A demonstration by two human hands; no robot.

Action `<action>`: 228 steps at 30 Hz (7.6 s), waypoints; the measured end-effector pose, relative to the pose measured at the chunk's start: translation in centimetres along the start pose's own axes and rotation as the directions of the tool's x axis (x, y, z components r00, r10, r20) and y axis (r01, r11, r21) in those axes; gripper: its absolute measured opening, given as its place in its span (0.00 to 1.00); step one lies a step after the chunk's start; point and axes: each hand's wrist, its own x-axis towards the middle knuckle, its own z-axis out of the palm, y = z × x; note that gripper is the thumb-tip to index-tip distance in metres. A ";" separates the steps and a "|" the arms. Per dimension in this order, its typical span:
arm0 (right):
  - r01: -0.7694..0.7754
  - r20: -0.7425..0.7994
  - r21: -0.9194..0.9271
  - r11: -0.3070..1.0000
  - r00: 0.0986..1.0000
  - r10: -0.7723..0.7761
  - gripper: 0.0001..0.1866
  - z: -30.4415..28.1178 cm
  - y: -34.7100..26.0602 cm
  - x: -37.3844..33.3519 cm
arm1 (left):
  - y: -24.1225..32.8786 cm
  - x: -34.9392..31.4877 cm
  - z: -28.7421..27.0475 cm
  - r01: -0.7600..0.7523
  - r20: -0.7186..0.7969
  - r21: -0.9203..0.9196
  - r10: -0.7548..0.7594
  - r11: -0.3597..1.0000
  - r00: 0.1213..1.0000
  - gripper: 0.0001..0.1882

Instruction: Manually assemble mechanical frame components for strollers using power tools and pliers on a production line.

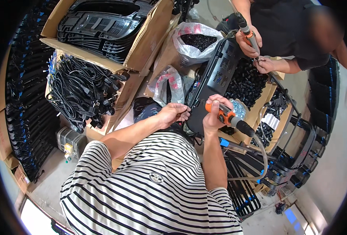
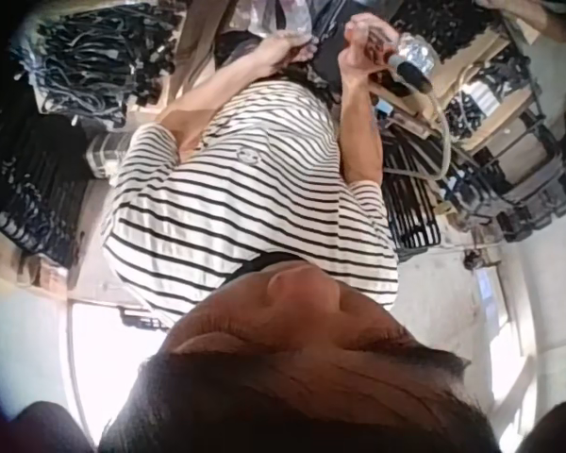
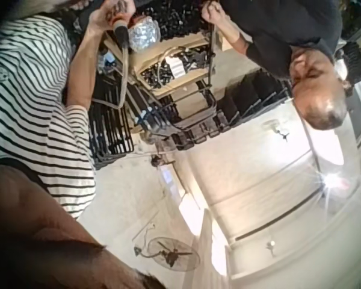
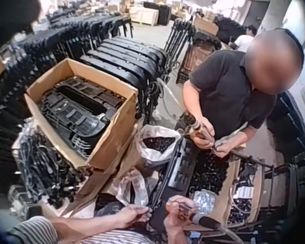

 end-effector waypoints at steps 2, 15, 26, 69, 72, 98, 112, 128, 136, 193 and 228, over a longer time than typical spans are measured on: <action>-0.001 0.042 -0.015 1.000 0.999 0.002 0.10 -0.1 0.3 -0.4 | 0.0 0.1 0.0 0.005 0.002 -0.032 -0.005 0.999 1.000 0.11; -0.096 0.018 -0.050 0.994 0.995 0.097 0.09 1.3 -1.6 0.5 | 1.6 -0.1 0.0 -0.016 -0.025 -0.017 0.015 1.000 1.000 0.10; -0.152 -0.290 -0.154 0.976 0.951 0.102 0.09 -6.7 -11.2 -7.4 | 14.4 13.7 0.3 -0.322 -0.231 0.688 0.616 0.651 0.753 0.12; -0.699 -0.863 0.334 0.632 0.042 0.503 0.25 -21.7 -6.3 -66.7 | -81.8 -21.1 24.7 -0.218 -0.194 0.956 -0.980 -0.198 0.038 0.21; -0.472 -0.865 0.493 0.731 -0.356 0.353 0.18 -19.2 -8.5 -72.7 | -89.4 -28.3 22.9 -0.031 -0.155 0.986 -0.959 -0.167 0.237 0.17; 0.434 -0.562 0.791 0.431 0.236 0.793 0.08 -22.8 -12.2 -45.0 | -19.8 -32.4 42.8 -0.265 0.444 0.896 -0.685 0.357 0.577 0.10; 0.267 -0.657 0.737 0.621 0.502 0.563 0.09 -28.7 -17.7 -15.4 | -0.8 -33.5 29.7 -0.666 0.846 0.385 0.043 0.639 0.531 0.16; 0.032 -0.717 0.641 0.767 0.383 0.583 0.07 -32.0 -11.9 -13.7 | -4.6 -24.8 22.9 -0.678 0.686 0.582 0.177 0.449 0.706 0.15; -0.041 -0.714 0.591 0.806 0.438 0.546 0.07 -34.2 -9.3 -15.3 | -6.5 -25.2 23.0 -0.757 0.722 0.610 0.230 0.235 0.653 0.15; -0.909 -0.533 0.131 0.396 0.272 0.801 0.10 -25.2 -0.9 -22.5 | 24.2 -9.7 6.6 -0.288 0.408 0.884 0.908 -0.367 0.095 0.07; -0.766 0.044 -0.386 0.514 0.542 0.839 0.09 -17.0 0.0 -16.7 | 23.6 -19.2 -14.3 0.378 -0.455 0.833 0.889 0.404 0.055 0.16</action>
